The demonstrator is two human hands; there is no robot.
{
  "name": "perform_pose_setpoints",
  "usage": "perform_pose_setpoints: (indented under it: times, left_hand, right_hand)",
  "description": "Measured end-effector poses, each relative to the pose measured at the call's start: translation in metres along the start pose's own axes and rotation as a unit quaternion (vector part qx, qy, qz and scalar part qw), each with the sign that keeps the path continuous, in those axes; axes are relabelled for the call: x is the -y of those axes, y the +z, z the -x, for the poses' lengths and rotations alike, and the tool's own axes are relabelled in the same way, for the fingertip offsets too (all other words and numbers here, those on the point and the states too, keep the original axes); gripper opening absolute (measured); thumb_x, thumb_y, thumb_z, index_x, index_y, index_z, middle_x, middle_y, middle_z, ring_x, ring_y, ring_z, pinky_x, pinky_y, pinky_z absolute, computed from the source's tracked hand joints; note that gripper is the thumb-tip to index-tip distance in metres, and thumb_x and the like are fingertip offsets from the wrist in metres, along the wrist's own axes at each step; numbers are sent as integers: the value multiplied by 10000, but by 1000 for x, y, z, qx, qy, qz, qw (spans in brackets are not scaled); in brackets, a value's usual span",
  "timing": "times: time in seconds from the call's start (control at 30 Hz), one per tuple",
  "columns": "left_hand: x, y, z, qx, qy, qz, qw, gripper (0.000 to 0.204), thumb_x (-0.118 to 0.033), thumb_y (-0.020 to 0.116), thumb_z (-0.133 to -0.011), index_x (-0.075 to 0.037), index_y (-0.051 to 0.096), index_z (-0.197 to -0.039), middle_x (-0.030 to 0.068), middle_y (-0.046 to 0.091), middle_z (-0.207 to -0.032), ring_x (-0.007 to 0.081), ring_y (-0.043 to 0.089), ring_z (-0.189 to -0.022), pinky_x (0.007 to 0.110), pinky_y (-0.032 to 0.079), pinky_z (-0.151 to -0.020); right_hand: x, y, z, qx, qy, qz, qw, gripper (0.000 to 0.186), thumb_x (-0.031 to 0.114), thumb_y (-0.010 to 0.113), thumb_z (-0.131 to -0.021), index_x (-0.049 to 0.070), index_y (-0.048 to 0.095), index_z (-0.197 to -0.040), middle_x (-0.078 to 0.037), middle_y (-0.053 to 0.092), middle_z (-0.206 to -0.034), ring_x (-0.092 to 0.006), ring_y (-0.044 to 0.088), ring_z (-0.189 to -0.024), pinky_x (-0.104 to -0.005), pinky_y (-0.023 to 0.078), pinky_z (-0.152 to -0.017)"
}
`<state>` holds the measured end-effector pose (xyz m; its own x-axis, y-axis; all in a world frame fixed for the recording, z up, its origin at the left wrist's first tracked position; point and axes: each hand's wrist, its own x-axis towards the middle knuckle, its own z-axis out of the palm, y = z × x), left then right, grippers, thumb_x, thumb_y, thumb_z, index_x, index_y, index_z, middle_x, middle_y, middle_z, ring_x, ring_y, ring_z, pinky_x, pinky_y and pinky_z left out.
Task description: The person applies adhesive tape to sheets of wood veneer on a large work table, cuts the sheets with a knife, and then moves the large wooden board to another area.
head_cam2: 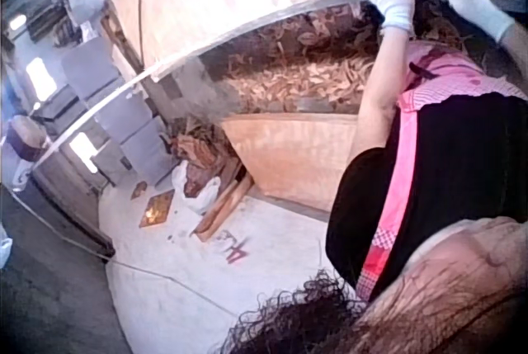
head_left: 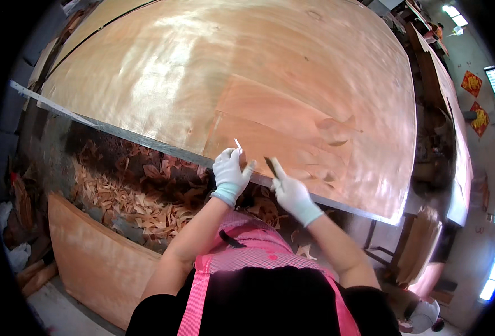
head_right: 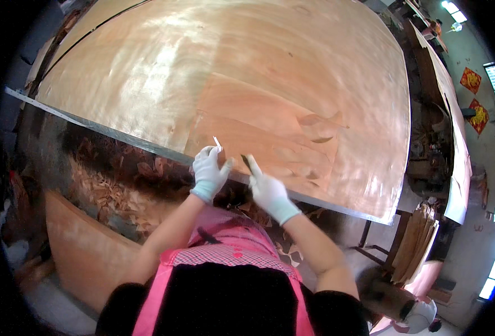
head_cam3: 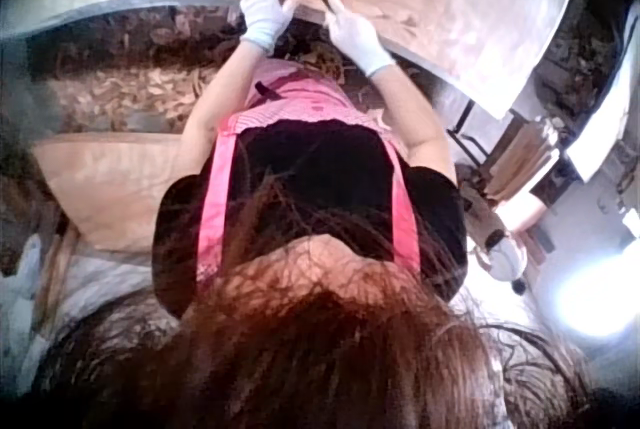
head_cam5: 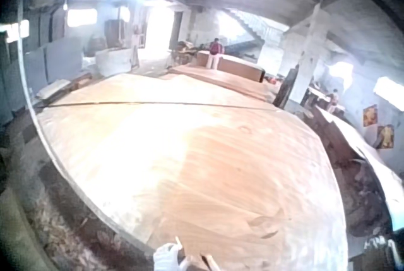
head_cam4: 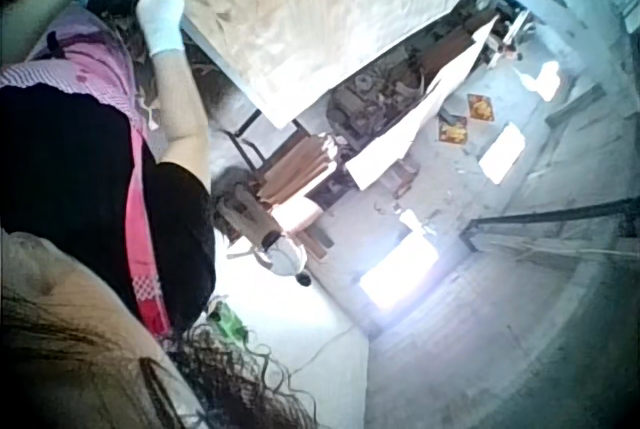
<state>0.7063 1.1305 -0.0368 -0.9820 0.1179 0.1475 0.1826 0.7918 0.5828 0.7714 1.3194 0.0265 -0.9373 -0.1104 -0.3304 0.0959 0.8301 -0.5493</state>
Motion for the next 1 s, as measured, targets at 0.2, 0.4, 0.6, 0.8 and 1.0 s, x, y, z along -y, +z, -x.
perform_pose_setpoints:
  times: [0.2,0.4,0.6,0.8,1.0]
  left_hand:
    - [-6,-5,-2,63,-37,-17,997,697,-398,862,-647,-92,575,-1204,107,550,-1199,328,510,-1124,437,424,-928]
    - [-7,-1,-2,37,-29,-43,998,717,-402,880,-609,-117,588,-1199,83,547,-1191,304,531,-1104,420,431,-908]
    - [-8,-5,-2,63,-42,-38,996,683,-383,877,-627,-118,570,-1177,123,538,-1208,326,518,-1129,436,440,-914]
    - [-4,-1,-2,52,-30,-53,997,695,-405,871,-624,-120,584,-1188,91,545,-1181,303,528,-1101,428,432,-894]
    - [-8,-5,-3,75,-35,-50,995,706,-410,860,-648,-113,552,-1209,113,543,-1202,324,519,-1117,455,425,-914]
  right_hand:
    - [-4,-32,-44,96,-136,265,950,648,131,527,-899,287,355,-1504,-112,653,-876,-296,676,-799,-446,530,-701]
    - [8,-25,-67,79,-233,368,897,614,166,562,-887,314,414,-1464,-93,654,-871,-268,673,-778,-372,510,-756]
    - [-39,-19,-8,70,-110,326,936,691,89,562,-840,239,371,-1487,-136,652,-801,-307,671,-734,-415,530,-630]
    - [-35,28,85,97,103,197,970,719,129,504,-875,-79,213,-1500,-190,652,-682,-335,648,-581,-439,541,-588]
    - [-44,12,48,-147,-20,-27,989,623,127,523,-920,0,292,-1485,-189,662,-847,-381,648,-735,-460,524,-693]
